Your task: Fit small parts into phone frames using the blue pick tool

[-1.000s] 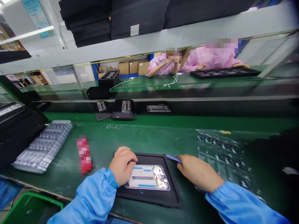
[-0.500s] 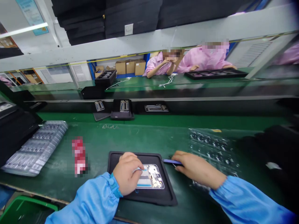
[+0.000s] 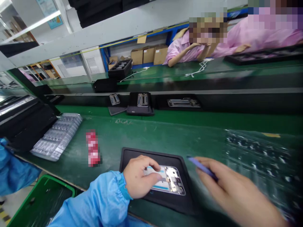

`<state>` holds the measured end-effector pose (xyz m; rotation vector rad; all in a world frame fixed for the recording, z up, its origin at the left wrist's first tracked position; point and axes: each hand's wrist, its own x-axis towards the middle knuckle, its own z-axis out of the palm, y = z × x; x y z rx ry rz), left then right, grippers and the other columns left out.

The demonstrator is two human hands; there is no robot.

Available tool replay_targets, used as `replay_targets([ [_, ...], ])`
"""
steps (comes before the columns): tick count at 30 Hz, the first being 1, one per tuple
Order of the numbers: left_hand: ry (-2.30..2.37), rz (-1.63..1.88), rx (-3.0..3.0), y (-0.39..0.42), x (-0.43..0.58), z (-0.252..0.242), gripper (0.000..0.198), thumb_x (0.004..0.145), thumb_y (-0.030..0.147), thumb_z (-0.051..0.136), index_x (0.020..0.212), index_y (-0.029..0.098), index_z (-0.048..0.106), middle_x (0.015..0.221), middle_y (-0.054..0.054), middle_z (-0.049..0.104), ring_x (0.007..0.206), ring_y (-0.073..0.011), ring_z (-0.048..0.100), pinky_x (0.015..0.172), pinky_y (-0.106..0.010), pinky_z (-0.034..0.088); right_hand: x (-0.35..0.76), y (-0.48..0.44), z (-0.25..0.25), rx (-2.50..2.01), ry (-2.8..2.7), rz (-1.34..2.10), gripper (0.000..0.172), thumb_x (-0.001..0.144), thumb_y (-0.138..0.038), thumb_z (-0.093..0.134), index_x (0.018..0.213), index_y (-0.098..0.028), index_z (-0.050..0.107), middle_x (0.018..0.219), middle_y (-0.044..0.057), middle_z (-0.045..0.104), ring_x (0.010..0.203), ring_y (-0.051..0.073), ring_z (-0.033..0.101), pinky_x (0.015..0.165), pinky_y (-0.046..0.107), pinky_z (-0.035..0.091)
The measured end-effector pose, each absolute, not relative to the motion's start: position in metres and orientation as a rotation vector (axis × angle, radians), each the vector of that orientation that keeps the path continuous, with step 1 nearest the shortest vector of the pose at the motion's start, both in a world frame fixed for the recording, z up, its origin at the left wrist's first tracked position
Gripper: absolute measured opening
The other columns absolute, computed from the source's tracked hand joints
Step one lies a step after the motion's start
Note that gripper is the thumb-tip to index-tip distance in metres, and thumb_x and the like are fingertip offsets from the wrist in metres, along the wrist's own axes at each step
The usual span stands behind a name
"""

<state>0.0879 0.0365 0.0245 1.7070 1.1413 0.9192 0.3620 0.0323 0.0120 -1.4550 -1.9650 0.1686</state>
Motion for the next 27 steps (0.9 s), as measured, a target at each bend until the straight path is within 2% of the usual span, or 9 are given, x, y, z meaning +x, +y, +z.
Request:
replay_targets([
  [3,1.078,0.873,1.458,0.030,0.102,0.019,0.022,0.075,0.022,0.081,0.094,0.018,0.072,0.088,-0.002,0.073,0.068,-0.0118,0.058,0.069,-0.026,0.047,0.321,0.003,0.011,-1.353,-1.982,0.277,0.014,0.095,-0.032,0.053,0.099,-0.025,0.065,0.102,0.004,0.076,0.085,0.019,0.075,0.071,0.027,0.059],
  [6,0.905,0.906,1.178,0.026,0.111,0.004,0.033,0.075,0.032,0.085,0.097,0.015,0.068,0.087,-0.003,0.070,0.066,-0.0097,0.057,0.067,-0.024,0.048,0.291,-0.015,0.000,-1.295,-1.882,0.273,0.009,0.095,-0.029,0.054,0.093,-0.025,0.062,0.098,0.003,0.075,0.082,0.015,0.073,0.070,0.022,0.057],
  [10,0.819,0.949,0.995,0.023,0.115,-0.009,0.047,0.066,0.043,0.092,0.091,0.014,0.066,0.081,-0.002,0.067,0.072,-0.0104,0.060,0.070,-0.023,0.049,0.280,-0.025,-0.011,-1.284,-1.787,0.263,0.011,0.096,-0.029,0.058,0.103,-0.024,0.065,0.106,0.004,0.075,0.088,0.014,0.073,0.080,0.020,0.057],
  [12,0.822,0.969,0.966,0.021,0.116,-0.011,0.049,0.064,0.044,0.094,0.089,0.014,0.065,0.077,0.000,0.066,0.070,-0.0091,0.058,0.069,-0.022,0.047,0.281,-0.029,-0.015,-1.296,-1.759,0.251,0.016,0.095,-0.028,0.059,0.109,-0.024,0.066,0.111,0.004,0.074,0.094,0.014,0.073,0.088,0.020,0.057],
  [15,0.816,0.992,0.937,0.019,0.118,-0.012,0.051,0.062,0.044,0.096,0.089,0.014,0.064,0.075,0.001,0.065,0.068,-0.0075,0.056,0.068,-0.021,0.045,0.283,-0.034,-0.018,-1.284,-1.768,0.191,0.019,0.095,-0.025,0.058,0.111,-0.025,0.067,0.110,0.002,0.074,0.096,0.014,0.074,0.091,0.020,0.056],
  [21,0.773,0.948,0.771,0.012,0.119,-0.012,0.062,0.055,0.042,0.099,0.093,0.016,0.059,0.075,0.001,0.070,0.062,-0.0071,0.060,0.065,-0.021,0.044,0.287,-0.033,-0.020,-1.203,-1.901,0.036,0.021,0.093,-0.023,0.056,0.107,-0.024,0.070,0.105,0.004,0.075,0.091,0.018,0.075,0.087,0.026,0.059],
  [27,0.810,0.889,0.721,0.015,0.116,-0.011,0.069,0.045,0.037,0.102,0.093,0.016,0.058,0.072,0.000,0.073,0.061,-0.0084,0.063,0.067,-0.022,0.049,0.294,-0.031,-0.022,-1.151,-1.980,-0.072,0.021,0.091,-0.024,0.056,0.104,-0.024,0.072,0.101,0.007,0.074,0.086,0.019,0.074,0.076,0.026,0.061],
])
